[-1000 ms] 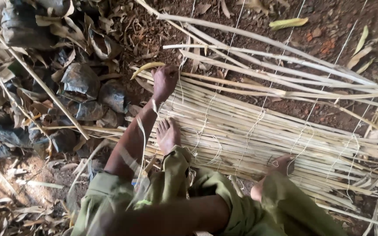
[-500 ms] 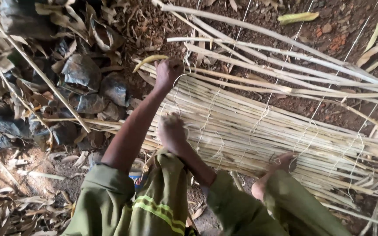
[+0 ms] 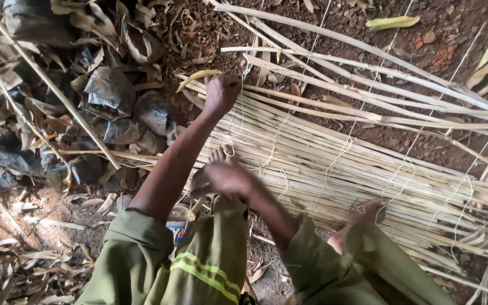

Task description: Weaving thin wooden strips together with string to create a large mat on a dirt floor.

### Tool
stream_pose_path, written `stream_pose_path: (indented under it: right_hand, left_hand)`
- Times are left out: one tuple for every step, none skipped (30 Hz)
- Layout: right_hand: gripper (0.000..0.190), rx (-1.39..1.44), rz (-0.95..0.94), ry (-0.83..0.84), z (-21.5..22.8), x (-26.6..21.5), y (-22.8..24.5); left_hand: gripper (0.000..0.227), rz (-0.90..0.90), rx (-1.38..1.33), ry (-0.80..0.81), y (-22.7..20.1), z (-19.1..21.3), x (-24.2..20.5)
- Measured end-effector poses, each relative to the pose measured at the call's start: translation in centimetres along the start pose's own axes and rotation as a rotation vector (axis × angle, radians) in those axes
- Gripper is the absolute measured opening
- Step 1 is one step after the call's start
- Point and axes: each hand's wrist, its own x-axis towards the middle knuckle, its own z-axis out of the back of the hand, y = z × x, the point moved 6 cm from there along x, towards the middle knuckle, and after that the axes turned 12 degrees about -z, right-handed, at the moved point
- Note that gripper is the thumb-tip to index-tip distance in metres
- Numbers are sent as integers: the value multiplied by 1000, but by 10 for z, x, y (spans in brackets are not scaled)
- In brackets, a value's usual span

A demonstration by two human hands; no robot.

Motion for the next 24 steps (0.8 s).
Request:
stream_pose_path:
  right_hand:
    - [48, 170, -69, 15, 14, -7, -19]
    - [48, 167, -67, 17, 27, 0, -39]
    - [27, 210, -163, -347, 61, 3, -67]
    - [19, 253, -260, -716, 92, -4, -97]
    - [19, 253, -264, -717, 92, 17, -118]
    - [19, 282, -247, -915, 101, 33, -138]
    - [26, 311, -228, -1113, 108, 47, -158]
    - [26, 317, -226, -1110, 112, 55, -157]
    - [33, 497, -267, -1018, 113, 68, -164]
    - [41, 675, -313, -925, 112, 78, -174]
    - [41, 682, -319, -929, 110, 71, -169]
    - [30, 682, -279, -948, 113, 65, -161]
    - [24, 682, -240, -967, 115, 58, -152]
    - [24, 680, -241, -966, 110, 56, -156]
    - [22, 614, -214, -989, 106, 53, -155]
    - [21, 547, -183, -1006, 103, 51, -154]
    - [21, 543, -183, -1002, 99, 31, -135]
    - [23, 522, -137, -997, 95, 11, -115]
    - [25, 502, -91, -991, 90, -10, -94]
    - [25, 500, -88, -988, 76, -1, -104]
    - [28, 485, -76, -998, 62, 7, -114]
    - [31, 473, -69, -1013, 47, 13, -125]
    - [31, 475, -71, -1013, 43, 8, -125]
    - [30, 449, -70, -1058, 42, 3, -124]
  left_hand:
    - [11, 17, -4, -3, 0, 0, -1]
    - [11, 20, -3, -6, 5, -1, -2]
    - [10, 6, 5, -11, 9, -3, -3]
    - [9, -11, 8, -11, 10, -8, -2]
    - [9, -12, 4, -9, 10, -12, -2]
    - [9, -8, 2, -13, 12, -12, -1]
    - [9, -3, -1, -17, 13, -13, 0]
    - [9, -1, 5, -13, 17, -14, -1]
    - [8, -10, 25, -40, 19, -14, -2]
    - [6, -25, 38, -61, 19, -18, -1]
    - [6, -29, 35, -53, 18, -18, -3]
    - [6, -48, 34, -46, 17, -17, -2]
    - [7, -68, 34, -40, 16, -15, -2]
    - [7, -67, 31, -41, 11, -14, -2]
    - [6, -71, 18, -55, 6, -11, -3]
    - [6, -71, 6, -71, 3, -6, -5]
    - [6, -67, 5, -75, -2, 0, -2]
    - [8, -80, -16, -70, -7, 5, -2]
    - [10, -94, -38, -66, -12, 10, -2]
    - [10, -91, -35, -69, -5, 7, -2]
    - [9, -104, -48, -65, 2, 3, -2]
    - [9, -119, -64, -56, 6, -3, -2]
    - [9, -120, -65, -53, 3, -1, -5]
    - [9, -140, -70, -44, -1, 3, -5]
